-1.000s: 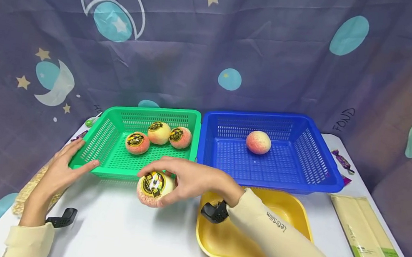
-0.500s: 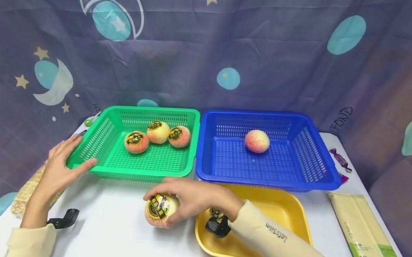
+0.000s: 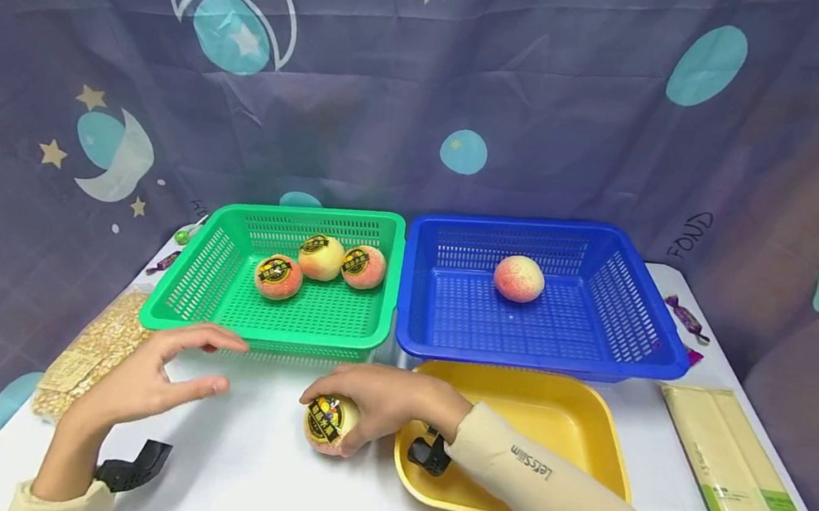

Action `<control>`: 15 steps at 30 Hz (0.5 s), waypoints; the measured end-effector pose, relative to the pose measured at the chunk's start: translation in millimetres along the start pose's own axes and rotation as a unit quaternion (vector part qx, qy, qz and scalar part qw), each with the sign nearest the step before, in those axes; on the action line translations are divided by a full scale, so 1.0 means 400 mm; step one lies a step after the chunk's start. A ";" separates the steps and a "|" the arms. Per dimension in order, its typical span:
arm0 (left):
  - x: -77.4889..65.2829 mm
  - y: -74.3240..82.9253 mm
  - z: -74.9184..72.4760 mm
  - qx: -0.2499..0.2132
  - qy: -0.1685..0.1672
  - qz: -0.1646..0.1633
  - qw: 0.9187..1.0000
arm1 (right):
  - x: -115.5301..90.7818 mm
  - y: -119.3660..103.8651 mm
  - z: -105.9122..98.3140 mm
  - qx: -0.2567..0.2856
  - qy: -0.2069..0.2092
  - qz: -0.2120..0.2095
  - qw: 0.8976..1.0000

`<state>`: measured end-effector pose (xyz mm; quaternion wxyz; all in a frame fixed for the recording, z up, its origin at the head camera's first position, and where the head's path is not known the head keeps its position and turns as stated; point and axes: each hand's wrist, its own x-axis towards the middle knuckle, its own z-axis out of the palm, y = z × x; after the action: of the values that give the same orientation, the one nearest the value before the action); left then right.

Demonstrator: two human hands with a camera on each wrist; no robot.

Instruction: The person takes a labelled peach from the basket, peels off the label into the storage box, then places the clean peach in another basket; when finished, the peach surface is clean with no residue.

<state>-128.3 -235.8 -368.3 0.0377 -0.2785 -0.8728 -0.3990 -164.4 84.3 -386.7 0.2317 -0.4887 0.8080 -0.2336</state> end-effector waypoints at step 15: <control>0.048 -0.033 0.161 -0.058 -0.172 -0.087 0.980 | -0.005 0.002 0.009 -0.032 0.026 0.056 0.998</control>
<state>-141.2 -188.0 -415.4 -0.1637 -0.2678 -0.8626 -0.3968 -161.8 86.0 -389.8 0.2080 -0.4438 0.8467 -0.2071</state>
